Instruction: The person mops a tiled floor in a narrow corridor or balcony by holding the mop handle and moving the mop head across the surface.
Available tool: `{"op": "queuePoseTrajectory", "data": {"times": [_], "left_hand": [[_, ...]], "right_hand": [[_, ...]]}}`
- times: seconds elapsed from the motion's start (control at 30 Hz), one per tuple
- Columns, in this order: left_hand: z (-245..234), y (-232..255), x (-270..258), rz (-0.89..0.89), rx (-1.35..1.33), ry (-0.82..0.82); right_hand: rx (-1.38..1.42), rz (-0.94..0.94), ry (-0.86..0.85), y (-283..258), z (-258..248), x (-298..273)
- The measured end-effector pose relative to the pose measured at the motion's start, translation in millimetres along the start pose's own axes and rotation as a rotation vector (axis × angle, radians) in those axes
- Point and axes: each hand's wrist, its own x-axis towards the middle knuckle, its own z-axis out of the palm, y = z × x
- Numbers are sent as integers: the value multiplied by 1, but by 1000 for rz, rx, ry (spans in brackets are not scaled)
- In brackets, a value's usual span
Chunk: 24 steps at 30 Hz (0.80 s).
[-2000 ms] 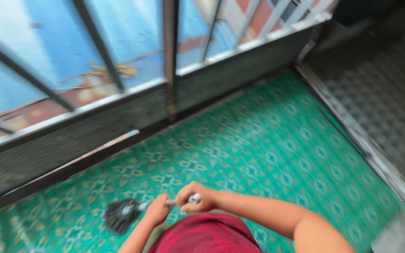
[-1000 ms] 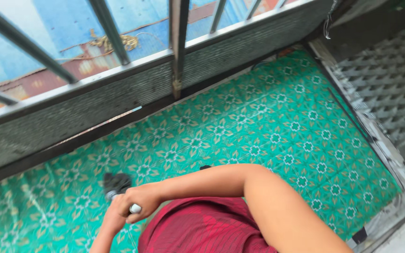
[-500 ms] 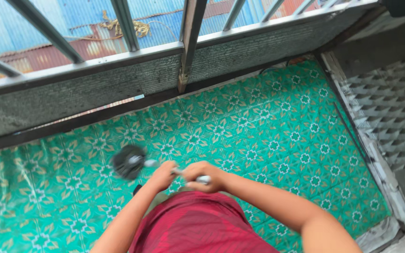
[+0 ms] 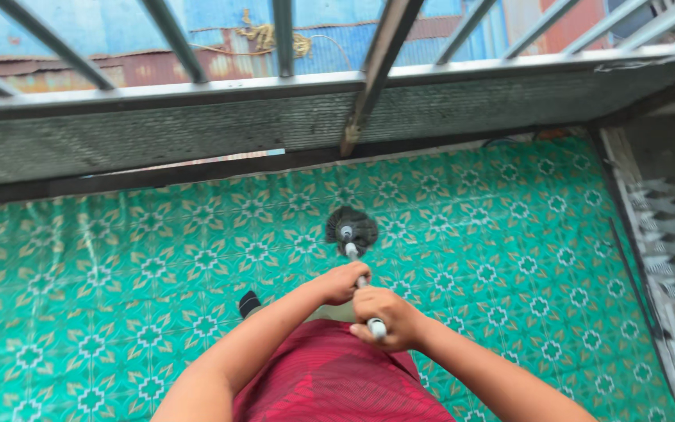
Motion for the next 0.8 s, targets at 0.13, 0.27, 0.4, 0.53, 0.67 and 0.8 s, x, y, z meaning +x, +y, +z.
{"op": "queuePoseTrajectory", "data": {"times": [0.13,0.27,0.4,0.53,0.67,0.8], "left_hand": [[-39,-11,-70,-91,-2,106],[-66,-33,-161,-207,-30,250],[-85,-73,-243,-379,54,393],[-92,-107,-283,-657,55,487],[-84,-122,-266,-613,210,610],[-64,-127,-212,-576,151,484]], "right_hand": [[100,-153,-148,0,24,53],[193,-282,-285,-2,65,105],[188,-308,-375,12,113,158],[264,-355,-350,28,145,188],[283,-396,-255,38,146,183],[136,-242,-306,49,103,153]]}}
